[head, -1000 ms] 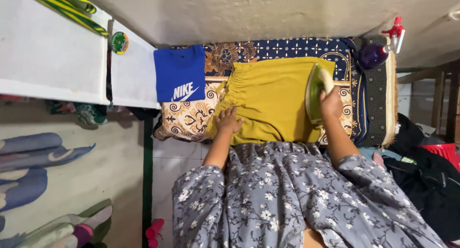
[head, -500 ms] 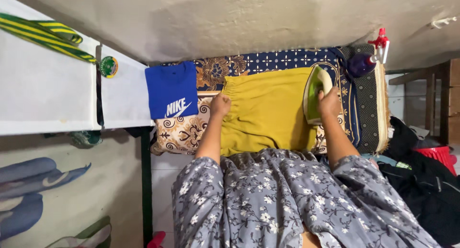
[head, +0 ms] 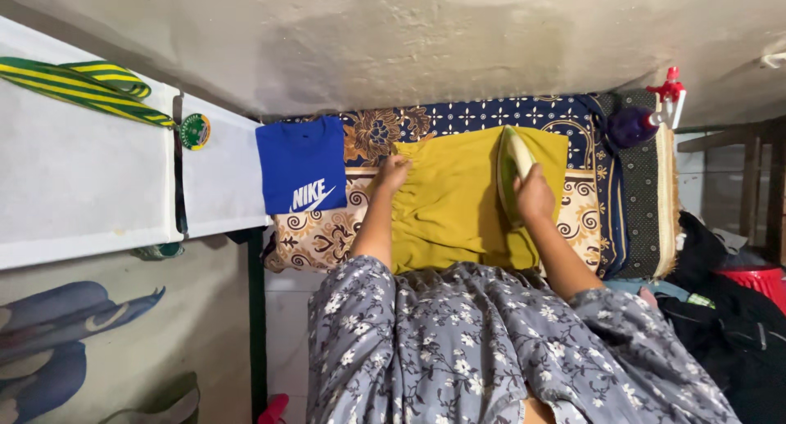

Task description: The person irons a yellow skirt on a patterned surface, using an iron and a spray bottle, and folds it.

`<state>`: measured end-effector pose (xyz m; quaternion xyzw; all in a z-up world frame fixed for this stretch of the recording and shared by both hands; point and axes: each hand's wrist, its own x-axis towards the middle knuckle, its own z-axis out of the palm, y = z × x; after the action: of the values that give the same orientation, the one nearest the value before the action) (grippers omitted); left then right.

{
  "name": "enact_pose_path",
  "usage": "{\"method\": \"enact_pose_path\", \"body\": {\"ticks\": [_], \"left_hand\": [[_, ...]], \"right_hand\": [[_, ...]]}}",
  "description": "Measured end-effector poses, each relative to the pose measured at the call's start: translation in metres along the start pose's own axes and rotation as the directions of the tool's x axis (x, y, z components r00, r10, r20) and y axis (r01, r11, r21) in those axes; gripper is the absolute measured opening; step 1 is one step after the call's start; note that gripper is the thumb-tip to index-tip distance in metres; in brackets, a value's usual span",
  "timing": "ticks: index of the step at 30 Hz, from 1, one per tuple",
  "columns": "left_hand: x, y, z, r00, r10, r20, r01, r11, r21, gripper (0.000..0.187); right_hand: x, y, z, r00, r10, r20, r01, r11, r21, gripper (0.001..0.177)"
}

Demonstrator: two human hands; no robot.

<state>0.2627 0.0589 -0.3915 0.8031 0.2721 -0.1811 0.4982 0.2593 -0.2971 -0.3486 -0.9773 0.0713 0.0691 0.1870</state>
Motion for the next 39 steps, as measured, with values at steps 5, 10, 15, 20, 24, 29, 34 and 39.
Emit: {"method": "enact_pose_path", "body": {"ticks": [5,10,15,20,24,29,34,39], "left_hand": [[-0.016,0.012,-0.013,0.996,-0.057,0.063,0.036,0.953,0.301,0.049],[-0.009,0.010,-0.015,0.995,-0.014,0.098,0.006,0.997,0.081,0.051],[0.012,0.007,-0.015,0.999,0.046,0.022,-0.042,0.989,-0.139,0.060],[0.011,0.013,-0.022,0.997,0.067,0.046,-0.060,0.990,-0.125,0.070],[-0.012,0.004,-0.025,0.993,-0.042,0.109,0.036,0.998,0.056,0.093],[-0.050,-0.032,-0.024,0.991,-0.053,-0.120,0.073,0.983,0.166,0.098],[-0.122,-0.110,-0.006,0.881,0.363,-0.305,-0.226,0.887,0.403,0.084],[-0.189,-0.145,0.012,0.923,0.305,-0.234,-0.145,0.841,0.522,0.087]], "right_hand": [[-0.020,-0.003,0.012,0.993,-0.020,0.117,0.018,1.000,0.019,0.045],[-0.049,-0.013,0.025,0.987,-0.052,0.151,0.052,0.999,0.007,0.043],[0.001,-0.040,0.025,0.990,-0.084,0.117,0.083,0.996,0.019,0.040],[-0.019,-0.045,0.025,0.976,-0.103,0.190,0.093,0.994,0.060,0.043],[-0.045,-0.056,0.040,0.966,-0.141,0.215,0.141,0.990,0.015,0.044],[-0.006,-0.075,0.050,0.969,-0.205,0.141,0.194,0.977,0.090,0.042],[-0.006,-0.089,0.046,0.962,-0.206,0.177,0.195,0.977,0.081,0.043],[-0.053,-0.090,0.065,0.929,-0.283,0.237,0.282,0.959,0.038,0.044]]}}
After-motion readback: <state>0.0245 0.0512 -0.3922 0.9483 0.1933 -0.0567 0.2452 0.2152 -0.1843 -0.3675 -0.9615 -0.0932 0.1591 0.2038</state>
